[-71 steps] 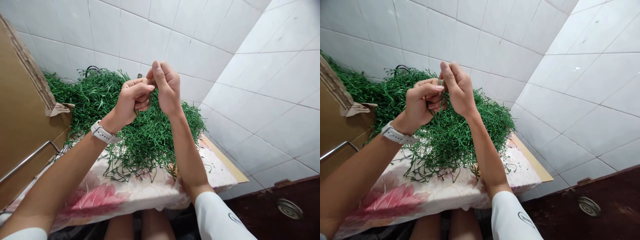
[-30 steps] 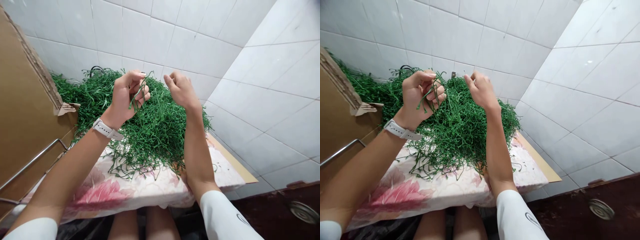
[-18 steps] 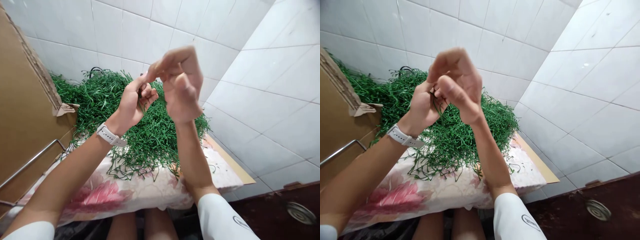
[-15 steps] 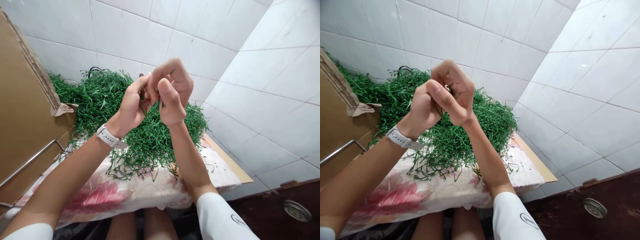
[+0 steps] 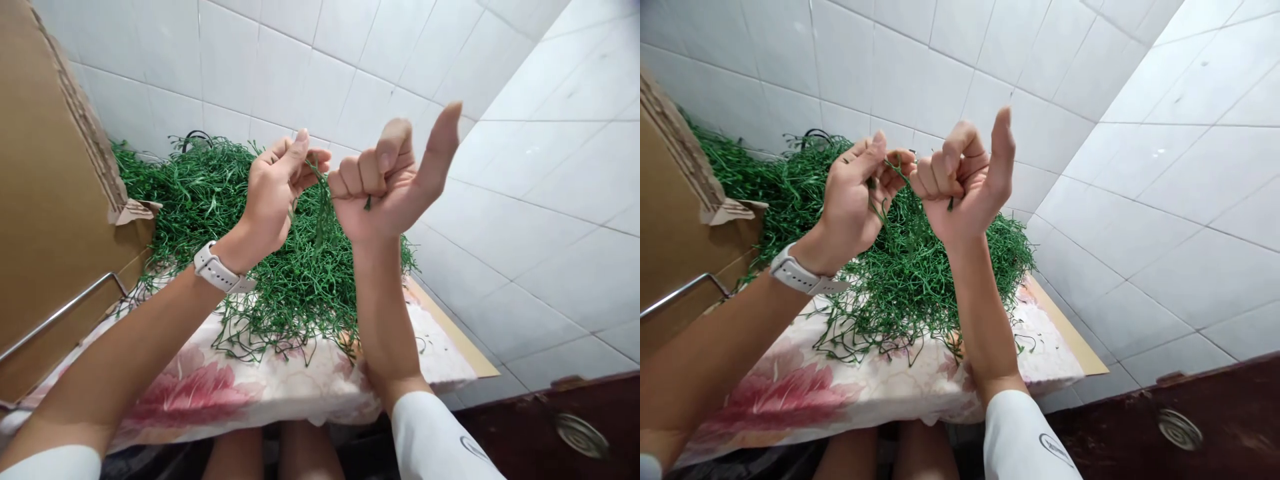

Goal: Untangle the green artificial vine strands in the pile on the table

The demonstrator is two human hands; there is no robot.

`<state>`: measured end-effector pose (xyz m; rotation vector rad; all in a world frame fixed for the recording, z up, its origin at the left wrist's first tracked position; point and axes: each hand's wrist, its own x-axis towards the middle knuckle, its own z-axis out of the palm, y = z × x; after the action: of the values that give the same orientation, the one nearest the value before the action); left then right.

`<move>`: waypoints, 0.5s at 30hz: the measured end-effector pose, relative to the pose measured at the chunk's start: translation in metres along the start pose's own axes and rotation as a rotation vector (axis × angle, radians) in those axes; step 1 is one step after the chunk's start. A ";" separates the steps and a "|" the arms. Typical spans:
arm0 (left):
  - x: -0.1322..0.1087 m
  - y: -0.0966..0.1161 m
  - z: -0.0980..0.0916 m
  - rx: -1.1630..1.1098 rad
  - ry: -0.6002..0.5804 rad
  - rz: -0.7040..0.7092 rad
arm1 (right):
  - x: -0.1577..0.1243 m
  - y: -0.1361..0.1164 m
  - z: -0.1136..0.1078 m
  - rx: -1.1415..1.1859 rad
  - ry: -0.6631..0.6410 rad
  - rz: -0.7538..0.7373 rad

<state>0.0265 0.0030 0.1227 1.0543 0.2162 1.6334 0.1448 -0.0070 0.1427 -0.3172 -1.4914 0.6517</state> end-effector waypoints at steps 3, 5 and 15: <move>-0.004 0.003 0.003 -0.076 -0.045 -0.075 | 0.005 0.008 -0.007 0.040 -0.100 0.055; -0.005 0.007 0.004 -0.100 -0.061 -0.131 | 0.010 0.017 -0.012 0.178 -0.209 0.078; 0.002 0.025 -0.009 -0.020 -0.288 -0.376 | 0.017 0.033 -0.027 0.547 -0.609 0.133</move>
<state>0.0027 -0.0007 0.1345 1.1426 0.1923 1.1327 0.1632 0.0344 0.1356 0.2316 -1.7891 1.3077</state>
